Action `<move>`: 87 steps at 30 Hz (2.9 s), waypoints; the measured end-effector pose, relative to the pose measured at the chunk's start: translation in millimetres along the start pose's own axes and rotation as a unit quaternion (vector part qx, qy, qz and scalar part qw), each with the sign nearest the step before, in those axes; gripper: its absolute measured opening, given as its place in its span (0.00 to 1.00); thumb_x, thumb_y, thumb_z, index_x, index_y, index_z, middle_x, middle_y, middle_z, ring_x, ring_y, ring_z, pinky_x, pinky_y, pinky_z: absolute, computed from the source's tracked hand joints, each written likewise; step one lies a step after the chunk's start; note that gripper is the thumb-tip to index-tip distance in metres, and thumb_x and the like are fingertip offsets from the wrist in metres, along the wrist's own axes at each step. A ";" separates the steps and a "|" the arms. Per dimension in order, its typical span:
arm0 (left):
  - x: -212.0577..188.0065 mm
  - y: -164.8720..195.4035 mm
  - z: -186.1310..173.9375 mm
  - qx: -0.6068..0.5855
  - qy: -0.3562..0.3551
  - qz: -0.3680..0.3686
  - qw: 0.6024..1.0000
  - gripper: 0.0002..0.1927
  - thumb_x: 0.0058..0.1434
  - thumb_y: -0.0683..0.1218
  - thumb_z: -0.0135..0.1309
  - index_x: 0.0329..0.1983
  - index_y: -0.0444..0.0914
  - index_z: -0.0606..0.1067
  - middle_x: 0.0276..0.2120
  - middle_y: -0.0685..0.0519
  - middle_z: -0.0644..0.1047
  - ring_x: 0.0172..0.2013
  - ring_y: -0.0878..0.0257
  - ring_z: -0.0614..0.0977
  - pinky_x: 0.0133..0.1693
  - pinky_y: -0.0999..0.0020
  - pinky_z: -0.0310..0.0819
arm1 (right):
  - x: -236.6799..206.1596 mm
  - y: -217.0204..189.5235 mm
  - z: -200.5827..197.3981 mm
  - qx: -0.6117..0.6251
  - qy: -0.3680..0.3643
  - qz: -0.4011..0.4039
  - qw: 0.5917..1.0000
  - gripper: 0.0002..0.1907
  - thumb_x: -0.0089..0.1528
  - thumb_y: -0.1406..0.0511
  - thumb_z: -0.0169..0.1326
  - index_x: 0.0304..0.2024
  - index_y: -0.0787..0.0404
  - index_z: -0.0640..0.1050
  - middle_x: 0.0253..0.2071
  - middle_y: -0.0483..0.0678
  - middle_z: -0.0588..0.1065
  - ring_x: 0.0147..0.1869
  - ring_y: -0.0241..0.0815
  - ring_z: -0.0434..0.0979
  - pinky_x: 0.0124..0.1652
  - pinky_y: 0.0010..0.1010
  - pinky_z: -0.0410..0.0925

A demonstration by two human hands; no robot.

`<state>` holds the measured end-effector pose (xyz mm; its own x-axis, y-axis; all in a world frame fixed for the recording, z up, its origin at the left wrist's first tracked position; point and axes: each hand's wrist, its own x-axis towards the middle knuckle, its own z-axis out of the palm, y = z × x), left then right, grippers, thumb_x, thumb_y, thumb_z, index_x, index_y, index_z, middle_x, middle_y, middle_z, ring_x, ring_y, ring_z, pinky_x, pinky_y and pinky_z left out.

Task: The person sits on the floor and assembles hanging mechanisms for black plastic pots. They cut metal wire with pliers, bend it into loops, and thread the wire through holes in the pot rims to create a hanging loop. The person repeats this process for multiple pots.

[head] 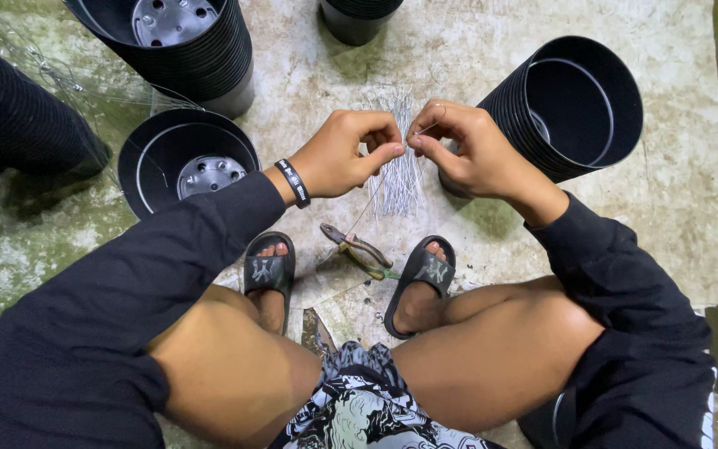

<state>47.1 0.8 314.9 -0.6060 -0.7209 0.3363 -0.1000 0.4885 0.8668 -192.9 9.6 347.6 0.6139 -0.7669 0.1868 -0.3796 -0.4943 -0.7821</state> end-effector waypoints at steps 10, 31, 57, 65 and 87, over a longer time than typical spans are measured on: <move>-3.1 -44.9 -37.8 -0.216 -0.184 -0.266 0.921 0.20 0.73 0.55 0.41 0.49 0.35 0.75 0.39 0.51 0.82 0.35 0.65 0.85 0.36 0.67 0.81 | -16.6 22.2 -30.0 -0.016 0.116 -0.011 0.993 0.01 0.73 0.75 0.49 0.45 0.69 0.71 0.40 0.48 0.74 0.44 0.35 0.75 0.46 0.25 0.70; -32.3 -55.8 -74.1 -0.427 -0.249 -0.342 0.799 0.22 0.75 0.58 0.35 0.32 0.40 0.67 0.25 0.58 0.64 0.26 0.68 0.71 0.23 0.69 0.78 | -70.2 77.1 -61.4 0.052 0.221 -0.020 0.974 0.04 0.78 0.75 0.48 0.47 0.68 0.68 0.42 0.50 0.72 0.41 0.33 0.72 0.43 0.22 0.69; -31.1 -54.7 -59.1 0.466 0.011 0.229 0.855 0.10 0.71 0.48 0.57 0.35 0.38 0.76 0.30 0.52 0.77 0.30 0.58 0.79 0.27 0.63 0.71 | -65.1 87.2 -78.2 0.293 0.302 0.081 0.904 0.03 0.76 0.72 0.52 0.47 0.68 0.74 0.38 0.50 0.75 0.37 0.37 0.75 0.40 0.26 0.70; -26.1 -70.5 -36.1 0.205 0.073 -0.059 0.974 0.13 0.68 0.46 0.56 0.31 0.32 0.77 0.24 0.42 0.76 0.27 0.48 0.79 0.32 0.56 0.72 | -63.5 53.9 -67.2 0.092 0.257 -0.068 0.959 0.07 0.80 0.72 0.49 0.45 0.67 0.67 0.40 0.50 0.72 0.38 0.34 0.72 0.41 0.24 0.69; -22.3 -89.2 -42.9 0.226 -0.006 -0.001 0.974 0.19 0.60 0.49 0.64 0.48 0.33 0.78 0.43 0.40 0.80 0.41 0.46 0.83 0.44 0.55 0.77 | -26.1 -2.2 -33.3 -0.063 0.188 -0.081 0.977 0.03 0.76 0.77 0.50 0.45 0.70 0.71 0.41 0.51 0.73 0.44 0.35 0.76 0.47 0.24 0.71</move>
<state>103.4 -47.8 245.8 -0.6138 -0.7181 0.3281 -0.4367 0.6551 0.6165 -231.1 17.1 364.3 0.3850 -0.7592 0.5247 -0.3960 -0.6495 -0.6492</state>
